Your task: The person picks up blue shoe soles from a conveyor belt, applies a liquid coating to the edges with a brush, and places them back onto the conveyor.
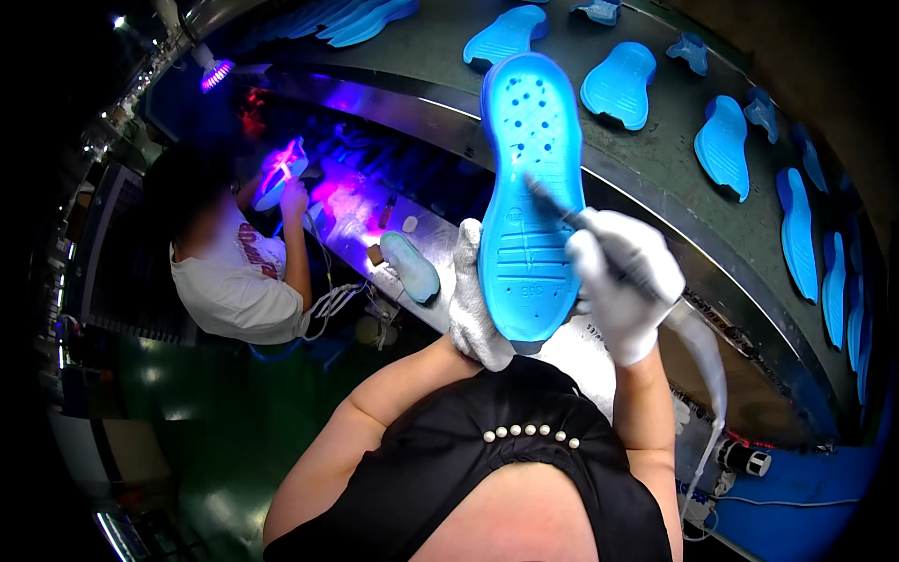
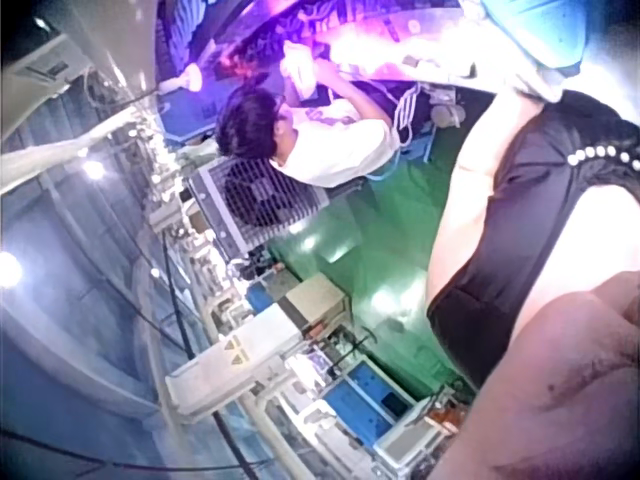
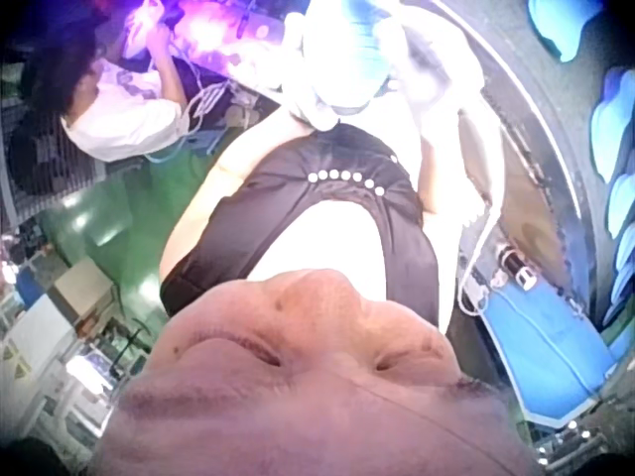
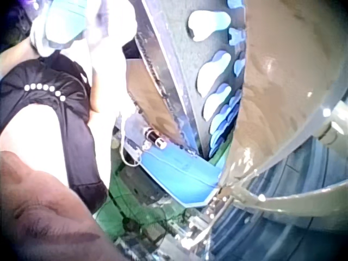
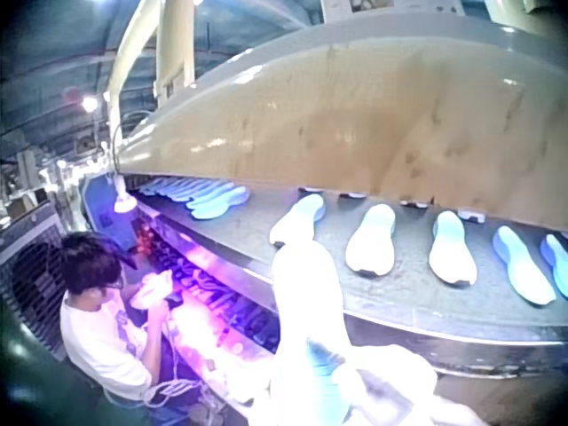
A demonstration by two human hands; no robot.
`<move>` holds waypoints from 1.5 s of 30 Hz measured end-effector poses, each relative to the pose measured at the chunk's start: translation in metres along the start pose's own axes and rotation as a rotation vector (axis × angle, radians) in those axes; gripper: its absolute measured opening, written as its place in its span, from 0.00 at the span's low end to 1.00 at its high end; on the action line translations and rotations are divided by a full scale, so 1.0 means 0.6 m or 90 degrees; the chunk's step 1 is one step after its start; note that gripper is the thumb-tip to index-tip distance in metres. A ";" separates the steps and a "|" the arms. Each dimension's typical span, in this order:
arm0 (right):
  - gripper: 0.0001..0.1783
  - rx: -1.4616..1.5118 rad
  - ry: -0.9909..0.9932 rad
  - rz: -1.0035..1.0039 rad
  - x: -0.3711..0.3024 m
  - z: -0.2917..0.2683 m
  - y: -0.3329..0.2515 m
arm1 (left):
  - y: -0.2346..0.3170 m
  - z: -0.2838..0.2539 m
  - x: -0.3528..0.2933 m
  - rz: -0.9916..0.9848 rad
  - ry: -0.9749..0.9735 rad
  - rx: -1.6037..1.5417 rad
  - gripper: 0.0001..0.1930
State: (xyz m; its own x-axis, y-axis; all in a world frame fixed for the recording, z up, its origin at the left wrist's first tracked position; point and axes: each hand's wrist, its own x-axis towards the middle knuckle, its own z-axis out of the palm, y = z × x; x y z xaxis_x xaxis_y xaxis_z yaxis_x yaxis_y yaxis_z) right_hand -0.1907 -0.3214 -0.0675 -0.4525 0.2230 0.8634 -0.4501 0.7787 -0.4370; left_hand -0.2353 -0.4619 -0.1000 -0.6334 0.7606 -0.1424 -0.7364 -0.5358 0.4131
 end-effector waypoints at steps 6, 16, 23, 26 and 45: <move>0.16 0.044 -0.336 0.008 -0.003 -0.031 -0.073 | 0.020 -0.012 0.032 -0.020 -0.165 -0.107 0.52; 0.17 0.118 -0.193 0.170 -0.039 -0.017 -0.069 | 0.065 -0.034 0.055 -0.079 -0.246 -0.033 0.46; 0.13 -0.152 -0.554 -0.120 0.004 -0.042 -0.100 | 0.114 -0.050 0.068 -0.212 -0.140 0.088 0.36; 0.13 -0.017 -0.465 0.002 0.023 -0.036 -0.089 | 0.135 -0.039 0.059 -0.158 -0.129 0.268 0.26; 0.20 -0.120 -0.492 -0.079 0.029 -0.046 -0.068 | 0.203 -0.016 0.080 -0.050 -0.179 0.581 0.21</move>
State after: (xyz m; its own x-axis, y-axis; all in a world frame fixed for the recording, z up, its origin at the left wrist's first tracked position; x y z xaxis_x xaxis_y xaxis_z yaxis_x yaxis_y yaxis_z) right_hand -0.1590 -0.3329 -0.0277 -0.8438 -0.2864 0.4539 -0.4254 0.8725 -0.2403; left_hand -0.3575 -0.4941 -0.0652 -0.4230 0.9057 -0.0274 -0.2292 -0.0777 0.9703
